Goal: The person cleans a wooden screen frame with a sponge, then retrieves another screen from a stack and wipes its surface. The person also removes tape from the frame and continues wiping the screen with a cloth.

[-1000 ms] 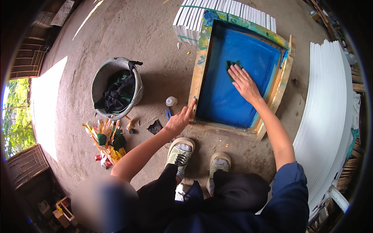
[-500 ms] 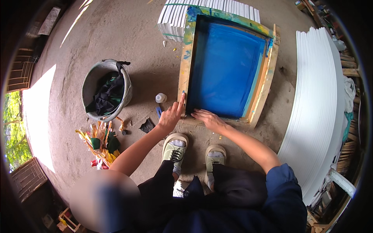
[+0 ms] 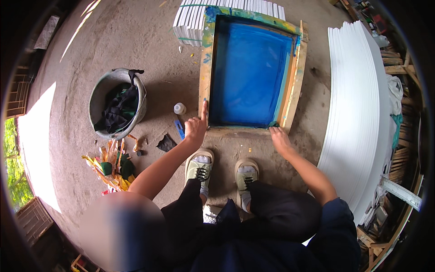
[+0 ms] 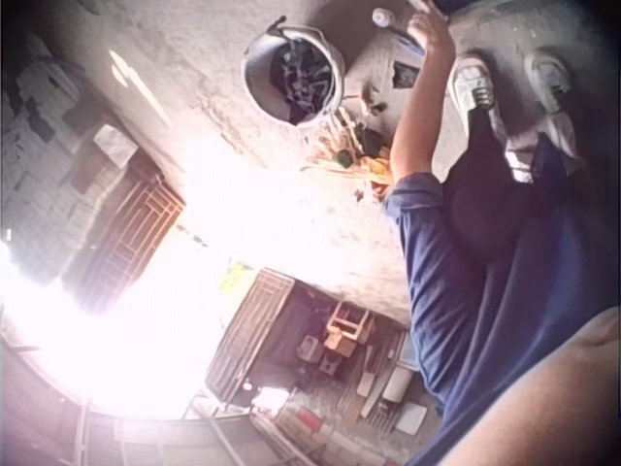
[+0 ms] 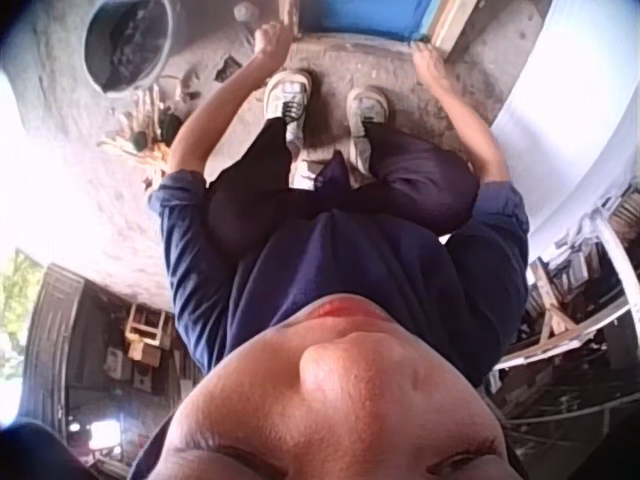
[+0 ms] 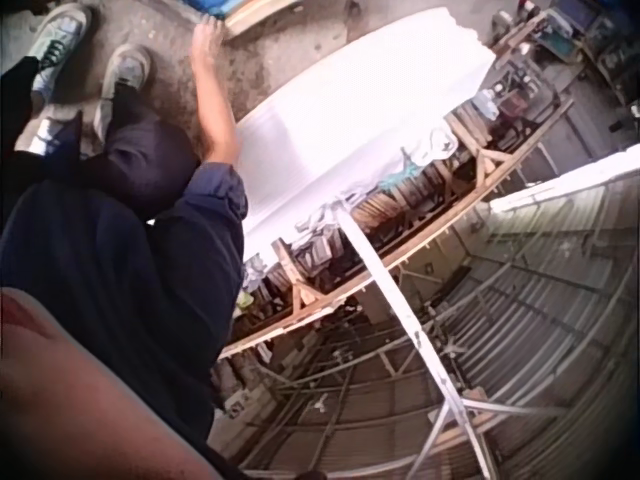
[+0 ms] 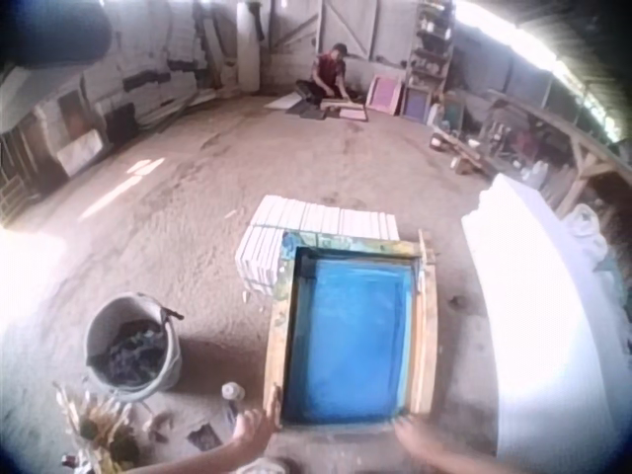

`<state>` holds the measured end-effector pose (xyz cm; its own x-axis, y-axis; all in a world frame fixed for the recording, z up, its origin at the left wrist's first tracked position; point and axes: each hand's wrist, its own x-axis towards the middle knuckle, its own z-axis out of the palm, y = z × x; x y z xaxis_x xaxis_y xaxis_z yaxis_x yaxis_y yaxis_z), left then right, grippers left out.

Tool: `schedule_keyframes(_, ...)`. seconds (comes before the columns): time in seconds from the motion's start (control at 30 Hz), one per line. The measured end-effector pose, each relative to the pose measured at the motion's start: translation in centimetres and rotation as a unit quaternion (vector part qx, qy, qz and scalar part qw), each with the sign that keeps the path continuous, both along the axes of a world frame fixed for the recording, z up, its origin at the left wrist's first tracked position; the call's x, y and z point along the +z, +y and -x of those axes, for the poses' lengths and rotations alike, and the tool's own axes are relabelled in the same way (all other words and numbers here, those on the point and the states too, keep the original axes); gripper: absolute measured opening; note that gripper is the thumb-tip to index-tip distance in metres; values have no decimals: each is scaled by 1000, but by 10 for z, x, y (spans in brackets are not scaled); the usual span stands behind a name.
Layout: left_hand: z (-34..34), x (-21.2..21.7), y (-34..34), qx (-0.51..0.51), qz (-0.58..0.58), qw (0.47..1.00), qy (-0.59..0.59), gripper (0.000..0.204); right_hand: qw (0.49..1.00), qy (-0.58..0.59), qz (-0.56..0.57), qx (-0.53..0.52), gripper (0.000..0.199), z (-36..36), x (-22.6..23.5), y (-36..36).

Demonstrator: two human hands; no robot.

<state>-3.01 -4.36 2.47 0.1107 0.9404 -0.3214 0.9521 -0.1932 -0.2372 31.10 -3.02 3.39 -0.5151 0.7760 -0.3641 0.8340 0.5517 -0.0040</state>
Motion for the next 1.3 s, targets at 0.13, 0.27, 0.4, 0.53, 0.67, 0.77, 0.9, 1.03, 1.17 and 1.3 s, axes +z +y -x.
schedule_keyframes(0.13,0,-4,1,-16,12,1000,-13,100,976,131,75,-158,22,12,11,4)
schedule_keyframes(0.27,0,1,4,-61,13,997,36,93,946,217,124,-208,17,7,25,-5)
schedule_keyframes(0.4,-8,18,18,-101,31,990,90,85,943,105,232,-216,12,-20,43,-43)
schedule_keyframes(0.53,-29,45,51,-328,-84,941,11,45,934,113,196,-276,14,-44,44,-57)
schedule_keyframes(0.67,-98,53,63,-189,94,939,-272,24,873,260,109,-398,19,-56,36,-28)
schedule_keyframes(0.77,-151,42,54,-101,126,913,-374,23,851,290,107,-424,22,-59,14,-20)
schedule_keyframes(0.9,-189,29,32,-97,116,883,-444,24,856,330,34,-396,23,-53,-19,-18)
schedule_keyframes(1.03,-211,15,30,-6,130,862,-490,24,841,359,15,-406,29,-47,-32,-13)
schedule_keyframes(1.17,-234,-6,33,46,30,852,-521,25,834,371,12,-408,32,-43,-31,-10)
schedule_keyframes(1.3,-257,-12,32,70,31,863,-499,20,836,384,-12,-392,32,-46,-31,-12)
